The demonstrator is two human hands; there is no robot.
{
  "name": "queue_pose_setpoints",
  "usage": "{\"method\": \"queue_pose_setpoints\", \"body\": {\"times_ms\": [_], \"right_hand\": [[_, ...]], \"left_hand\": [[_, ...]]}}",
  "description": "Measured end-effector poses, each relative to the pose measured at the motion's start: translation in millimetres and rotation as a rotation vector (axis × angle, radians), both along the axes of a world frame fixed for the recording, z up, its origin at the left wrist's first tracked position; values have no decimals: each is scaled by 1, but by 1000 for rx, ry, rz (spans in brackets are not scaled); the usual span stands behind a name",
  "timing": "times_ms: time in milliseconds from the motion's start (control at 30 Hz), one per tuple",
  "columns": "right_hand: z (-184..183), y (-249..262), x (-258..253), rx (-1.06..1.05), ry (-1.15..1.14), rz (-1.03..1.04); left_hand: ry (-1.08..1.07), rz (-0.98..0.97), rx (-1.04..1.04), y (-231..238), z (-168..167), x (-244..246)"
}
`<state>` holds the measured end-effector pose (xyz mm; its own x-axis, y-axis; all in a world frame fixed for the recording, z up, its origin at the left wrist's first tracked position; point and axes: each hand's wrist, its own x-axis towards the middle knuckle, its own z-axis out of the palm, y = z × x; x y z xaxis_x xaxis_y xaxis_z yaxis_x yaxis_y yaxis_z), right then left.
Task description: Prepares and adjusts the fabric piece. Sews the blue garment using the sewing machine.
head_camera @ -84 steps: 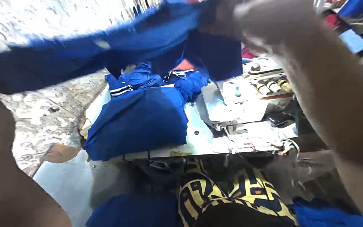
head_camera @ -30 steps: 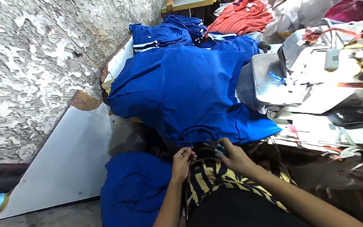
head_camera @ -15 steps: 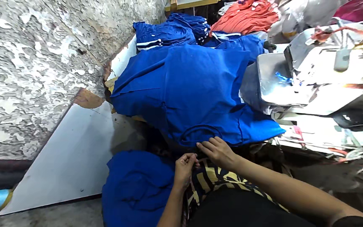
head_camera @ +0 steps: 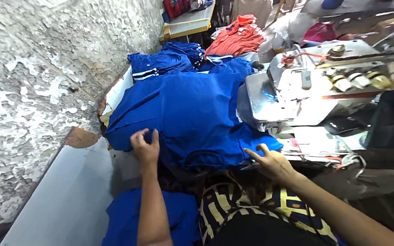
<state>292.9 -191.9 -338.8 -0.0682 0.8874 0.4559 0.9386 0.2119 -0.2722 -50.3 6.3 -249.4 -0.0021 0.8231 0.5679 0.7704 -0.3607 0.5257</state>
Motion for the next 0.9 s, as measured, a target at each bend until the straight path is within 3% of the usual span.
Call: {"method": "queue_pose_setpoints", "body": {"times_ms": [100,200,300,400,600,700,800,833,900], "right_hand": [[-15,5,9,81,95,50],[-19,1,14,164,180,89],[-9,-12,27,240,206,86],[-4,-35,41,218,233,152],[-28,-69,19,67,316,338],[-39,-77,5,-286,373,377],[-19,-61,0,-867,319,339],[-16,-52,0,-871,349,331],[-5,-34,-1,-685,480,313]], "left_hand": [[122,87,-286,50,17,29],[213,-10,-188,62,8,52],[129,24,-71,35,17,42],[129,73,-236,-10,20,2],[172,231,-545,-79,-7,-48],[316,359,-723,-72,-9,-41],[398,231,-524,-49,18,10],[410,108,-419,-34,31,35],[379,-152,-215,7,47,91]]}}
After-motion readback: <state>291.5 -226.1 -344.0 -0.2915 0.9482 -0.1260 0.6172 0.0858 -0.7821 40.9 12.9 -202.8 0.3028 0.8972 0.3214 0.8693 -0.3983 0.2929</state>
